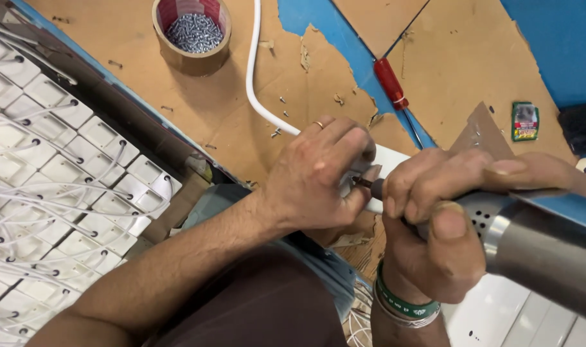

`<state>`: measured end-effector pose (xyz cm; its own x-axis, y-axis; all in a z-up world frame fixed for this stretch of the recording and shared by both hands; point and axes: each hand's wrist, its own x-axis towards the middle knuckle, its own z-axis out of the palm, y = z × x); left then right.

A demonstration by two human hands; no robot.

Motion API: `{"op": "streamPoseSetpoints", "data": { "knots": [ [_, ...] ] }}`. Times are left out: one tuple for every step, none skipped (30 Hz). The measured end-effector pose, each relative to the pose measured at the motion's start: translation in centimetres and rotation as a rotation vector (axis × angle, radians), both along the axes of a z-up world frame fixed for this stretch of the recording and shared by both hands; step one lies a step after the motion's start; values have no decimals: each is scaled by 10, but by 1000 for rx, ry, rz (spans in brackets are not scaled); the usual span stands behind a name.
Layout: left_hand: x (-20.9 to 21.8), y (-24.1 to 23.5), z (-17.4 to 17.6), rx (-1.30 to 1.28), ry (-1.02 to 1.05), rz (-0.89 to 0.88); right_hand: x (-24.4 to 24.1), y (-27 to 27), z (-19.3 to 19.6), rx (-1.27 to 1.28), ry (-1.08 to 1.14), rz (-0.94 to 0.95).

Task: The person assembles white metal electrical enclosure boxes at a workbench. They position each box, drive screws with a pneumatic screwdriver, route a white cable through the box, and set finished boxes aside while taking new ones from a stack.

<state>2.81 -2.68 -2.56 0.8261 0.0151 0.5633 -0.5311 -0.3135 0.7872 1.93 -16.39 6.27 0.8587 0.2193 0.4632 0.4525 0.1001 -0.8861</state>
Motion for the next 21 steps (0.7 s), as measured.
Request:
{"op": "streamPoseSetpoints", "data": {
  "knots": [
    [-1, 0, 0, -2, 1, -5, -2, 3, -1, 33, 2, -30],
    [-2, -1, 0, -4, 2, -9, -5, 6, -1, 67, 2, -59],
    [-3, 0, 0, -5, 4, -11, -2, 8, -1, 66, 4, -60],
    [-3, 0, 0, -7, -9, 4, 1, 11, 0, 119, 27, -61],
    [-4, 0, 1, -10, -22, 20, 3, 13, 1, 171, 51, -59],
    [-4, 0, 1, -11, -21, 20, 4, 9, 0, 169, 51, -59],
    [-5, 1, 2, -7, -21, 27, 5, 6, -1, 174, 61, -30],
    [-5, 1, 3, -3, -21, 35, 6, 2, -1, 179, 71, 0],
    [-5, 0, 3, -4, -24, 38, 7, 1, -1, 178, 68, 3],
    [-5, 0, 3, 0, -27, 45, 7, -1, -1, 154, 32, -24],
    [-6, 0, 3, 5, -29, 52, 8, -2, -1, 131, -3, -52],
    [-5, 0, 3, 4, -31, 55, 8, -2, -1, 130, -5, -49],
    [-6, -1, 2, 5, -29, 54, 7, -3, -1, 113, 7, -18],
    [-6, -1, 2, 6, -26, 53, 6, -3, -1, 96, 19, 12],
    [-6, -1, 1, 4, -27, 55, 6, -2, -1, 94, 18, 13],
    [-6, -1, 1, -1, -31, 50, 5, -1, -2, 77, 1, 23],
    [-6, -1, 1, -5, -36, 46, 5, 0, -2, 61, -16, 34],
    [-6, 0, 1, -6, -38, 49, 2, 0, -5, 60, -17, 37],
    [-6, 0, 1, -6, -38, 46, -1, 0, -8, 117, 31, 58],
    [-6, 1, 2, -7, -39, 43, -4, -1, -11, 176, 80, 79],
    [-6, 1, 2, -9, -40, 43, -4, 3, -9, 174, 79, 79]
  ]
}}
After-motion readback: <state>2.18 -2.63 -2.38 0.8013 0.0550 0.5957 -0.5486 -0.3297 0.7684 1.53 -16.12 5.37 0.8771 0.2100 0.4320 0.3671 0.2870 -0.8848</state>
